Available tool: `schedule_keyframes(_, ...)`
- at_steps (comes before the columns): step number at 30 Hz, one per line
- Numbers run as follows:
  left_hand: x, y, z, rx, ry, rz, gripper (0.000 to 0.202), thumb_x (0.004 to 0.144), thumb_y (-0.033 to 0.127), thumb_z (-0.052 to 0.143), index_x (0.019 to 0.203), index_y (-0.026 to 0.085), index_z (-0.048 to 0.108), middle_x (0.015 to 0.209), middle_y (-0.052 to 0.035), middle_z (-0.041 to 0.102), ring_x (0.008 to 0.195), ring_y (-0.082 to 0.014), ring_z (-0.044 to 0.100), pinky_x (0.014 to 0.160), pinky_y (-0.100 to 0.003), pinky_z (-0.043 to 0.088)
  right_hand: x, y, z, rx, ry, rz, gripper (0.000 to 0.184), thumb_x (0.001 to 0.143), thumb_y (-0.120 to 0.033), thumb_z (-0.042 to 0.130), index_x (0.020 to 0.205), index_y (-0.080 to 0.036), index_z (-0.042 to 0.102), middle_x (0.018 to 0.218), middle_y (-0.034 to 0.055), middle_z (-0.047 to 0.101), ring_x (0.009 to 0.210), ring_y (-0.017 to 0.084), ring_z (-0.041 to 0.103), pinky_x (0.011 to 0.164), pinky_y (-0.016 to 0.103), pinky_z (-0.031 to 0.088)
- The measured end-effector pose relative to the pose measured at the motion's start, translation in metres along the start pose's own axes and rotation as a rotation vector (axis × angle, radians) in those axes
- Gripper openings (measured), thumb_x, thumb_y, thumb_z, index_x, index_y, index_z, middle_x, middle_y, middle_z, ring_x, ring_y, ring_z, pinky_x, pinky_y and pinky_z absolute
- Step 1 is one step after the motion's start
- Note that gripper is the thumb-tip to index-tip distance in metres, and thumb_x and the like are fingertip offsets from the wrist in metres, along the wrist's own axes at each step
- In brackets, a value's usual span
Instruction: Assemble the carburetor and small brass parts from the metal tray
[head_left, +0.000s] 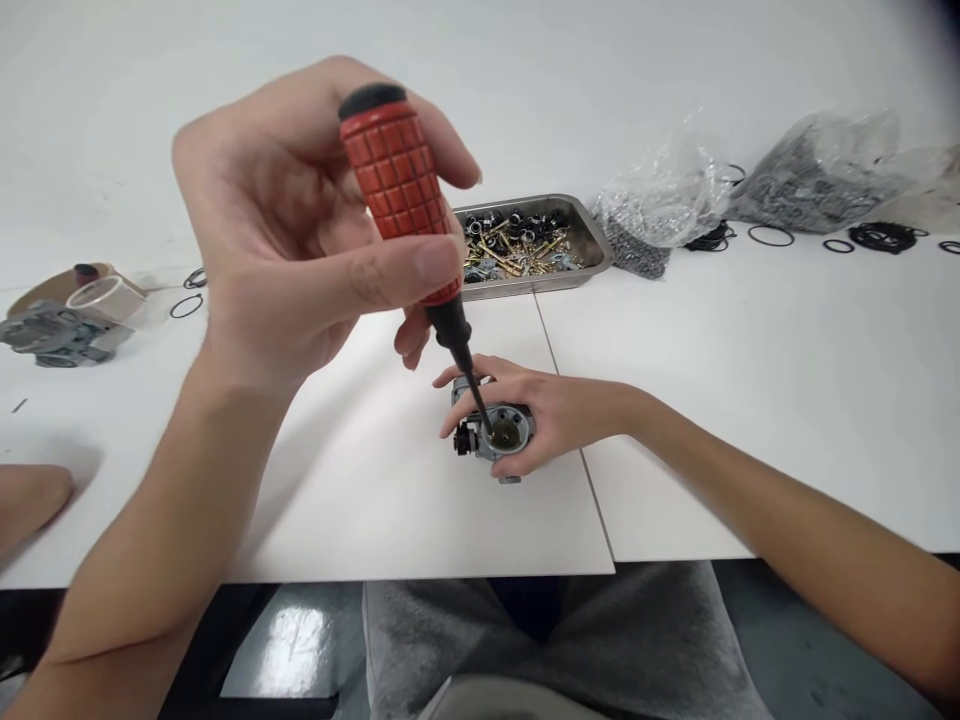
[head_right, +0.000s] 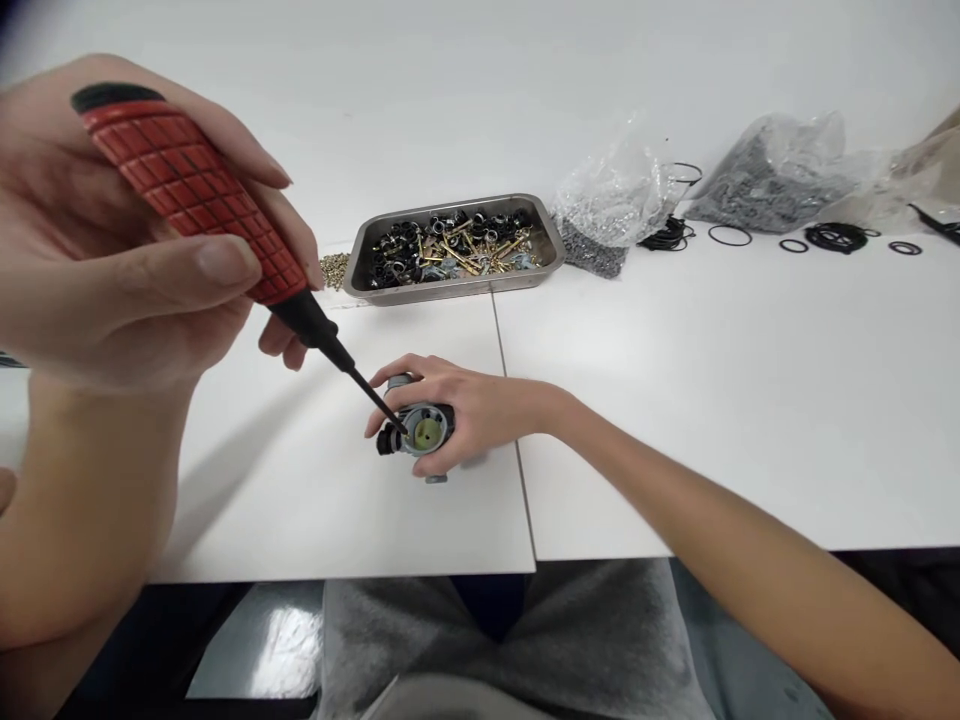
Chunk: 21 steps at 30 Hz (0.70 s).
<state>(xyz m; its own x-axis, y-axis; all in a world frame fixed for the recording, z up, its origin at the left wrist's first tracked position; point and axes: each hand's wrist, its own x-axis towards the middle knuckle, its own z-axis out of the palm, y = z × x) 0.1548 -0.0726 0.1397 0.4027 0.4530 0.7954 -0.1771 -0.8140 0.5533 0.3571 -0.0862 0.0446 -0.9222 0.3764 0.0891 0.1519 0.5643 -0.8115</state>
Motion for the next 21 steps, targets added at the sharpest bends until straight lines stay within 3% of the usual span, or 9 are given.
schedule_keyframes(4, 0.002, -0.004, 0.003, -0.034, 0.020, 0.032, 0.024, 0.069, 0.012, 0.080, 0.089, 0.005, 0.071, 0.074, -0.0089, 0.064, 0.051, -0.0199, 0.063, 0.033, -0.026, 0.048, 0.000, 0.000, 0.000, -0.011, -0.007, -0.003, 0.041, 0.076, -0.026, 0.072, 0.116, -0.028, 0.063, 0.141, 0.0047, 0.035, 0.134, 0.023, 0.034, 0.112, 0.037, 0.033)
schedule_keyframes(9, 0.000, -0.014, 0.004, -0.077, -0.041, 0.074, 0.030, 0.066, 0.009, 0.081, 0.094, 0.006, 0.070, 0.078, -0.0084, 0.063, 0.051, -0.0213, 0.064, 0.031, -0.026, 0.048, 0.000, 0.001, 0.000, -0.009, 0.005, -0.005, 0.041, 0.075, -0.025, 0.073, 0.114, -0.028, 0.064, 0.140, 0.0044, 0.035, 0.130, 0.023, 0.038, 0.111, 0.037, 0.035)
schedule_keyframes(16, -0.007, -0.009, 0.011, -0.060, -0.039, -0.004, 0.027, 0.070, 0.007, 0.078, 0.095, 0.007, 0.070, 0.074, -0.0071, 0.062, 0.053, -0.0183, 0.062, 0.032, -0.024, 0.046, 0.000, 0.002, 0.001, 0.004, 0.014, 0.002, 0.041, 0.074, -0.025, 0.074, 0.113, -0.029, 0.064, 0.138, 0.0033, 0.036, 0.128, 0.022, 0.040, 0.111, 0.036, 0.035)
schedule_keyframes(19, -0.007, -0.006, 0.008, 0.017, -0.082, 0.000, 0.035, 0.068, 0.013, 0.082, 0.101, 0.008, 0.070, 0.085, -0.0095, 0.064, 0.063, -0.0222, 0.066, 0.039, -0.025, 0.049, 0.000, 0.002, 0.001, 0.009, 0.020, -0.016, 0.042, 0.074, -0.025, 0.074, 0.115, -0.029, 0.064, 0.138, 0.0032, 0.037, 0.130, 0.023, 0.038, 0.112, 0.036, 0.033)
schedule_keyframes(21, -0.005, -0.003, 0.006, 0.048, -0.118, -0.010, 0.045, 0.068, 0.027, 0.084, 0.107, 0.008, 0.069, 0.094, -0.0110, 0.064, 0.076, -0.0297, 0.068, 0.051, -0.032, 0.055, 0.000, 0.002, 0.001, 0.009, 0.018, -0.024, 0.042, 0.074, -0.025, 0.074, 0.115, -0.028, 0.064, 0.138, 0.0032, 0.037, 0.131, 0.023, 0.038, 0.113, 0.036, 0.032)
